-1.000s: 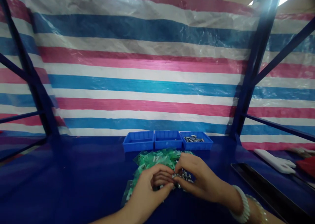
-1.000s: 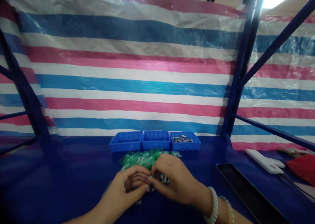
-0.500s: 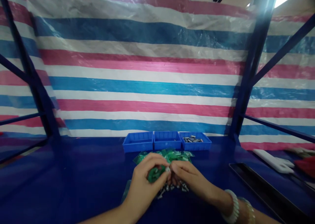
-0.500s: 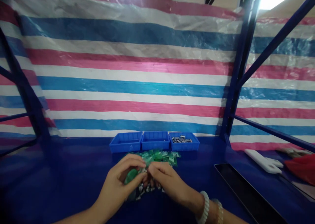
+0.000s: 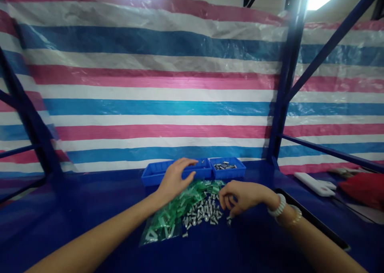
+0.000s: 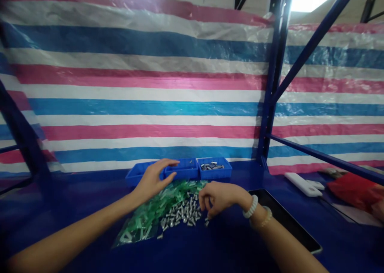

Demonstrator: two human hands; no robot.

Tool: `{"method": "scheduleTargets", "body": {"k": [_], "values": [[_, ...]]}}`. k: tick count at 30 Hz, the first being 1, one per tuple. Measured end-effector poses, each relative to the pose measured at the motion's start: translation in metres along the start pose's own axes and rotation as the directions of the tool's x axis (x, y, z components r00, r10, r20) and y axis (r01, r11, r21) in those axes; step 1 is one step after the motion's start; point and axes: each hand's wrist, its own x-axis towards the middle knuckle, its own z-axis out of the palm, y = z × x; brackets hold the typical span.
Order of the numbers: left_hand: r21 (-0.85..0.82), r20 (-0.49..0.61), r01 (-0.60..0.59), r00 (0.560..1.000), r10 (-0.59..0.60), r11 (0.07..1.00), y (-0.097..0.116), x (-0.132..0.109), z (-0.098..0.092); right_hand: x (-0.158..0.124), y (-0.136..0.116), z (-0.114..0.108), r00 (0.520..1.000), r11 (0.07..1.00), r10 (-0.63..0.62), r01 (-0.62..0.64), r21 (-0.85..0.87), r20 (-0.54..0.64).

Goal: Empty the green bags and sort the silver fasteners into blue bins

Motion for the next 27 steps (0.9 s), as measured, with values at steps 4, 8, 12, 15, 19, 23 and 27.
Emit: {"method": "scheduleTargets", "body": {"k": [4, 8, 12, 15, 19, 23, 27], "values": [[-0.037, 0.021, 0.0, 1.0, 0.0, 0.999, 0.029, -0.04, 0.001, 0.002, 0.005, 0.01, 0.992, 0.987, 0.113, -0.106, -0.117, 0.054], [-0.099, 0.029, 0.035, 0.999, -0.032, 0.995, 0.045, -0.063, 0.002, 0.007, 0.006, 0.017, 0.992, 0.977, 0.125, -0.128, -0.168, -0.027], [-0.163, 0.01, 0.106, 0.994, -0.106, 0.981, 0.052, -0.069, -0.002, 0.005, -0.001, 0.012, 0.974, 0.989, 0.055, -0.083, -0.122, -0.22], [-0.292, 0.051, 0.247, 0.969, -0.243, 0.924, 0.058, -0.07, -0.003, 0.007, -0.01, 0.015, 0.923, 0.997, 0.002, 0.03, 0.077, -0.385], [-0.525, 0.251, 0.484, 0.874, -0.415, 0.7, 0.063, -0.071, 0.003, 0.02, -0.023, 0.034, 0.859, 0.898, -0.031, 0.249, 0.363, -0.511], [-0.644, 0.374, 0.605, 0.783, -0.497, 0.469, 0.06, -0.071, 0.008, 0.028, -0.035, 0.05, 0.797, 0.833, -0.049, 0.365, 0.416, -0.602], [-0.67, 0.374, 0.618, 0.759, -0.533, 0.411, 0.058, -0.071, 0.008, 0.029, -0.039, 0.052, 0.786, 0.796, -0.065, 0.412, 0.444, -0.614]]}}
